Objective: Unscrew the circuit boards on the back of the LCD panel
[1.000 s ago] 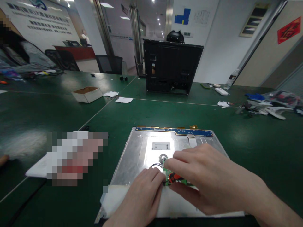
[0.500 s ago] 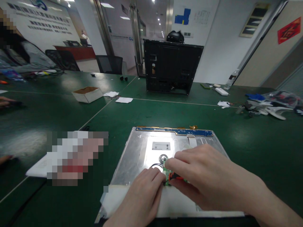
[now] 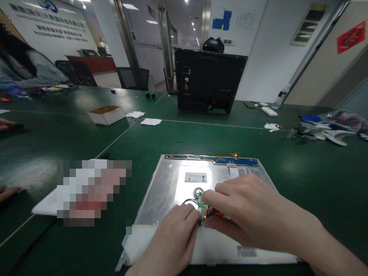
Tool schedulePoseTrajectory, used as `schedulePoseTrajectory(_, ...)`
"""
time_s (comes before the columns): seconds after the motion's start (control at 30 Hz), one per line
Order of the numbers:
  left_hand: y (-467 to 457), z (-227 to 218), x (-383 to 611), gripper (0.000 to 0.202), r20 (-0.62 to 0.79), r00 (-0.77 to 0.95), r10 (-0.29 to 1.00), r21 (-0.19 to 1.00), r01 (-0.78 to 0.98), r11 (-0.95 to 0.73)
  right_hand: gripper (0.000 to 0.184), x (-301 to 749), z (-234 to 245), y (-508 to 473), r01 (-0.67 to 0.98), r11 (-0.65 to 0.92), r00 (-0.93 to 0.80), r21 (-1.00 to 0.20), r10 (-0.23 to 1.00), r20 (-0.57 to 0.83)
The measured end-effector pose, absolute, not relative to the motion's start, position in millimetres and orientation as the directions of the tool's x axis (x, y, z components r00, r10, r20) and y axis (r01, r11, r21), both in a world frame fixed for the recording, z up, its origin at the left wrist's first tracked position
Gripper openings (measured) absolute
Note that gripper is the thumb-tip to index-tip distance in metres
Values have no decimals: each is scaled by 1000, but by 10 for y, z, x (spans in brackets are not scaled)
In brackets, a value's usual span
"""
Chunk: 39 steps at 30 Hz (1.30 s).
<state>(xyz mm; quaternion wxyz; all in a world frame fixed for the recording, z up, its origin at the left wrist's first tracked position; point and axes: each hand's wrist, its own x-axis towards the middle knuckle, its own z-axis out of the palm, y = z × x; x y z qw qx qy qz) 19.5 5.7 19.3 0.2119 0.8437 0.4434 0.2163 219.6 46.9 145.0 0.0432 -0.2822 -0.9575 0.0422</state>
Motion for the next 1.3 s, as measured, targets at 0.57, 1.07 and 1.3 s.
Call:
schedulePoseTrajectory(0.57,57,222,208,21,164,508,846,551,664,-506,5,2202,1480,450,514,846,-849,-146,525,54)
schedulePoseTrajectory(1.07,53,192,199,21,203,506,838,543,654,-526,16,2215,1428,477,496,863,-860,-101,504,82)
schedulePoseTrajectory(1.3,64,176,200,21,204,513,834,545,648,-532,3,2209,1455,460,503,852,-857,-146,513,41)
